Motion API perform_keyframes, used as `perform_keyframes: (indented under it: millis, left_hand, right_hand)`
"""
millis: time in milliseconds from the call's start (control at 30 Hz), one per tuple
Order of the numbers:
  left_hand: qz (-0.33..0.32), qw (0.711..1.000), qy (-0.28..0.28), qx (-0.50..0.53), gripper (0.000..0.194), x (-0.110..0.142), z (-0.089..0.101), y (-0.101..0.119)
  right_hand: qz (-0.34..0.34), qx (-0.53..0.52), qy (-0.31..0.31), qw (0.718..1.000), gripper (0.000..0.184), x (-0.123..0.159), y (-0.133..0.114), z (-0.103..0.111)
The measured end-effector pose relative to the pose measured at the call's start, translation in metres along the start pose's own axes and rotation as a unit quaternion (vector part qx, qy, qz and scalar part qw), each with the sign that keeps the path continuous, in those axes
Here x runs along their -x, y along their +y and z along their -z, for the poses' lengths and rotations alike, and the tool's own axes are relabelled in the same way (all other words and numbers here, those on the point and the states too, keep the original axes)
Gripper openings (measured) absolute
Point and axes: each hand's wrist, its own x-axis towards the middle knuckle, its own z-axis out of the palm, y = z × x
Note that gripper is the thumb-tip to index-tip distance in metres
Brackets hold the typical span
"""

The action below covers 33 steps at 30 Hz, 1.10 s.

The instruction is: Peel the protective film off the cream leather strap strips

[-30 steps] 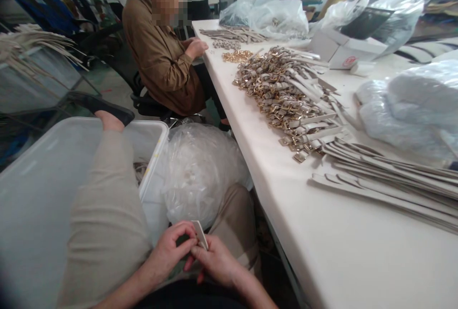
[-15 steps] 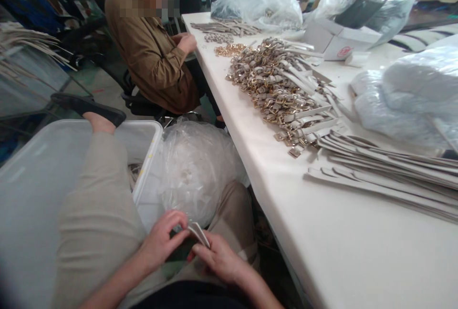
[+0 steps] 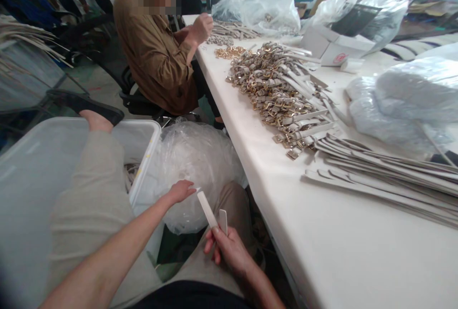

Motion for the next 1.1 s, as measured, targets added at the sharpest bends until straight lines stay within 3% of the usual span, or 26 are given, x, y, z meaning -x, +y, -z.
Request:
perform_keyframes:
  millis: [133, 267, 433, 633, 733, 867, 1000, 1100]
  left_hand:
    - [0.014, 0.999, -0.022, -0.045, 0.025, 0.007, -0.002, -0.002]
    - [0.006, 0.998, 0.004, -0.067, 0.024, 0.018, 0.018, 0.002]
    - [-0.020, 0.992, 0.096, -0.085, 0.027, 0.045, 0.057, 0.010]
    - [-0.074, 0.969, 0.217, -0.090, 0.020, 0.108, 0.089, 0.015]
    - [-0.154, 0.940, 0.295, -0.077, 0.019, 0.135, 0.090, 0.011]
    - [-0.264, 0.880, 0.389, -0.069, 0.033, 0.156, 0.082, 0.005]
    - [-0.299, 0.859, 0.413, -0.053, 0.040, 0.163, 0.080, 0.008]
    - [-0.323, 0.858, 0.399, -0.027, 0.043, 0.164, 0.085, 0.020]
  right_hand:
    - [-0.003, -0.030, 0.021, 0.999, 0.062, -0.002, -0.001, 0.002]
    - [-0.004, -0.061, 0.043, 0.997, 0.060, -0.005, -0.003, 0.002]
    - [-0.004, -0.120, 0.063, 0.991, 0.057, -0.010, -0.007, 0.004]
    - [0.017, -0.223, 0.047, 0.973, 0.050, -0.015, -0.019, 0.003]
    - [0.023, -0.255, 0.000, 0.967, 0.045, -0.018, -0.028, -0.004]
    - [0.031, -0.249, -0.064, 0.966, 0.042, -0.019, -0.040, -0.014]
    - [0.057, -0.229, -0.056, 0.970, 0.041, -0.021, -0.055, -0.021]
    - [0.106, -0.198, -0.044, 0.974, 0.039, -0.027, -0.070, -0.028]
